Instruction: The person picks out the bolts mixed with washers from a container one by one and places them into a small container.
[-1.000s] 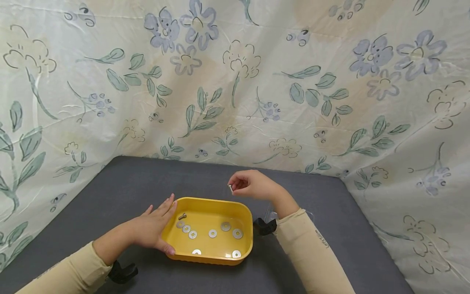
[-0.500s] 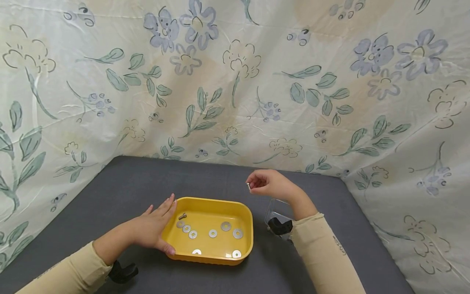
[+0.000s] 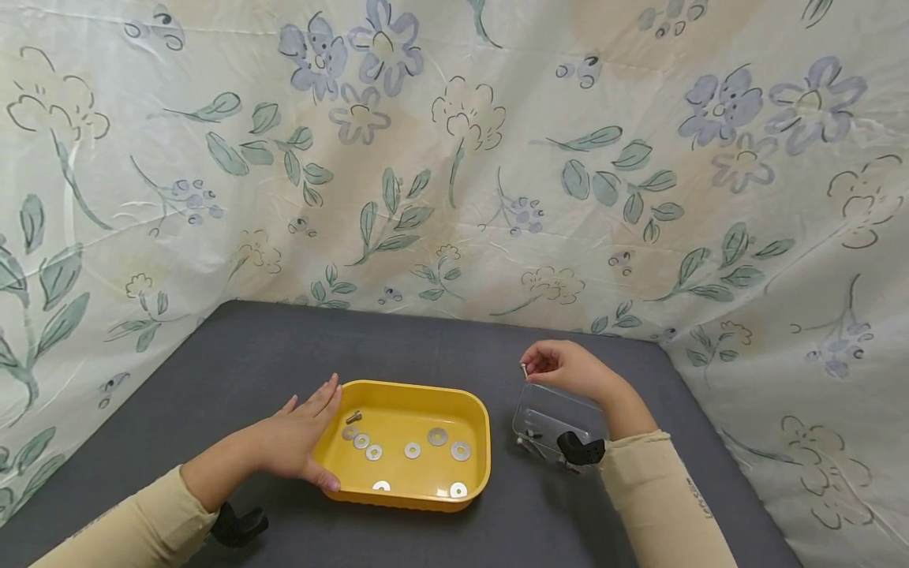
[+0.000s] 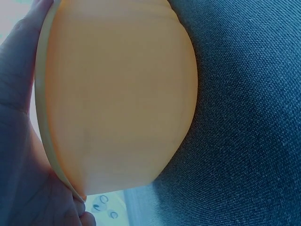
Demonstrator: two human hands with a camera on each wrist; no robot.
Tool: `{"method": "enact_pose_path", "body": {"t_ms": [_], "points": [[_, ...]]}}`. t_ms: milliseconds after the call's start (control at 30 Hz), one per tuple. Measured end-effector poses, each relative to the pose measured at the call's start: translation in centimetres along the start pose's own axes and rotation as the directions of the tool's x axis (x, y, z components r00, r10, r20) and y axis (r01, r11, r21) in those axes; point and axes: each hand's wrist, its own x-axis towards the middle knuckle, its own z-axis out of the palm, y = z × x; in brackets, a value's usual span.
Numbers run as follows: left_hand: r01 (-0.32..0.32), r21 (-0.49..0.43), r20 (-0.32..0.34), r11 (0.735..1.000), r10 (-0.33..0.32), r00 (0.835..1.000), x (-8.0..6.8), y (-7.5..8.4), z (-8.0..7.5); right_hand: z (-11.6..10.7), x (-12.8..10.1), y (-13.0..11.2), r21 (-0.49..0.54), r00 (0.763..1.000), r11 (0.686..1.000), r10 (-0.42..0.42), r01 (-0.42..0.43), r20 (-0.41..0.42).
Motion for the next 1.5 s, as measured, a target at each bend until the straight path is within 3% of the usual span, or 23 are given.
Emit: {"method": "enact_pose_path", "body": {"t_ms": [567,1100,1500], "points": [[0.004,0.007,0.005,1.0,-0.004,1.0,0.1,-0.1,0.1,0.0,-1.8,2.9,-0.011,0.996,0.996,0.088,-0.088,0.02],[0.001,0.0,0.013,1.0,-0.001,1.0,0.1,-0.1,0.1,0.1,-2.1,3.3,0.005,0.995,0.995,0.1,-0.1,0.015],[-0.007,-0.008,0.002,1.0,0.007,1.0,-0.1,0.0,0.1,0.3,-1.3,2.1,-0.004,0.998,0.998,0.069,-0.069,-0.001]]}}
